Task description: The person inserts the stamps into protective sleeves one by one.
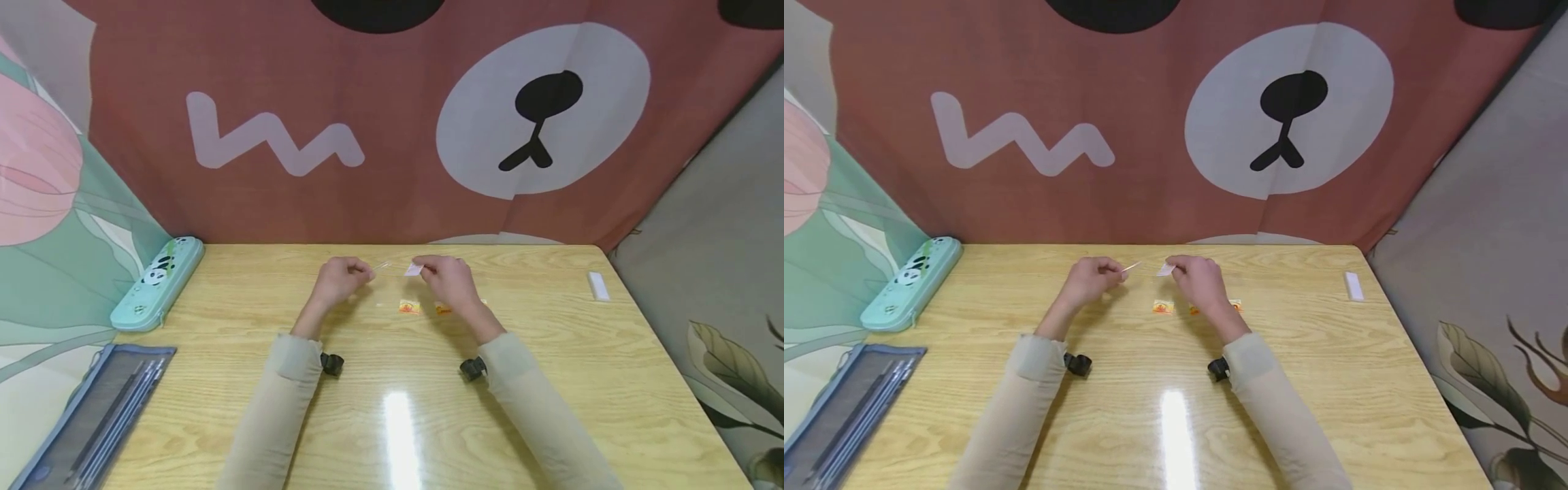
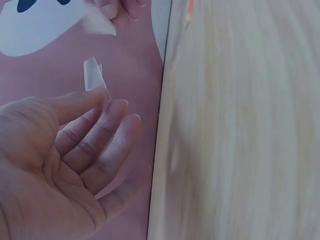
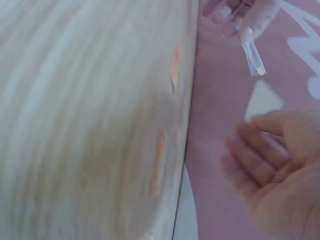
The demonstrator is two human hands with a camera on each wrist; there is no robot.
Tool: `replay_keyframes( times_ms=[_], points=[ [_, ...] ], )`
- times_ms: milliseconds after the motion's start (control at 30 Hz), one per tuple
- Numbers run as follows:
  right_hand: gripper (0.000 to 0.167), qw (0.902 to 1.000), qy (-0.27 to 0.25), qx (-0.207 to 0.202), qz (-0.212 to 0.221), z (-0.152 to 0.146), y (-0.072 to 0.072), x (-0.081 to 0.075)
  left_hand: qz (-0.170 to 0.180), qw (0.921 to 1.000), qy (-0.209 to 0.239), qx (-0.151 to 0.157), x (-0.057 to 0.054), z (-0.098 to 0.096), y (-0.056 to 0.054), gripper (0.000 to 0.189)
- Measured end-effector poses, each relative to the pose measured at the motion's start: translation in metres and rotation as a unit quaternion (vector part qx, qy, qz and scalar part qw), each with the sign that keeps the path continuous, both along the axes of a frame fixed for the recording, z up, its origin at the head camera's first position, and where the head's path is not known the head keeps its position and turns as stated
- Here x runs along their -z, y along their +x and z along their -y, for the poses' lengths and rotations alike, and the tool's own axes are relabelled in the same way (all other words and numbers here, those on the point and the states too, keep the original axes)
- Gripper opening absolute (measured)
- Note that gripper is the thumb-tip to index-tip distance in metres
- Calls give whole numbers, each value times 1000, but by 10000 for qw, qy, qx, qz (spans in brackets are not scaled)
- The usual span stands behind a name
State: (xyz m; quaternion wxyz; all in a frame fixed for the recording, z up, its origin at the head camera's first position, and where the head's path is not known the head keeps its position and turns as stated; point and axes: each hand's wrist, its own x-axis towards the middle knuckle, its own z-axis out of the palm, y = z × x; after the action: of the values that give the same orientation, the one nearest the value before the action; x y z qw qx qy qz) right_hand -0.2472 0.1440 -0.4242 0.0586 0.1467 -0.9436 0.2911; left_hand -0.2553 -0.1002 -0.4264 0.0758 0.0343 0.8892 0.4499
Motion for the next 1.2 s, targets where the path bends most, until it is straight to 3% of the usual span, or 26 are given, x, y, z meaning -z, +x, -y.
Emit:
replay_keyframes(
  times_ms=[67, 133, 200, 333, 433, 633, 800, 933, 1100, 1200],
  points=[
    [35, 9977, -495, 76, 447, -8, 1, 0, 46, 9997, 223, -29, -2, -4, 0, 17],
    [40, 9874, -1205, 103, 1020, -15, 2, 1, 196, 9979, 612, -66, -2, -8, 0, 16],
    [41, 9651, -2101, 178, 1551, -22, 3, 2, 363, 9939, 1041, -101, -3, -12, 0, 18],
    [50, 9061, -3634, 595, 2085, -28, 4, 2, 657, 9817, 1782, -101, -3, -16, 1, 25],
    [61, 8805, -4110, 926, 2174, -31, 4, 1, 697, 9755, 2089, 8, -2, -19, 2, 29],
    [68, 8559, -4519, 1050, 2283, -38, 3, 3, 683, 9718, 2241, 263, 0, -24, 3, 33],
    [44, 8324, -4914, 1265, 2226, -41, 3, 1, 655, 9707, 2296, 275, 1, -27, 4, 34],
    [35, 8326, -4850, 1545, 2185, -42, 2, -1, 693, 9688, 2359, 296, 0, -30, 4, 36],
    [36, 8351, -4778, 1677, 2148, -46, 0, 1, 686, 9704, 2294, 303, 1, -31, 2, 50],
    [36, 8361, -4726, 1738, 2176, -48, -1, 2, 694, 9705, 2292, 272, 1, -32, 3, 49]
  ],
)
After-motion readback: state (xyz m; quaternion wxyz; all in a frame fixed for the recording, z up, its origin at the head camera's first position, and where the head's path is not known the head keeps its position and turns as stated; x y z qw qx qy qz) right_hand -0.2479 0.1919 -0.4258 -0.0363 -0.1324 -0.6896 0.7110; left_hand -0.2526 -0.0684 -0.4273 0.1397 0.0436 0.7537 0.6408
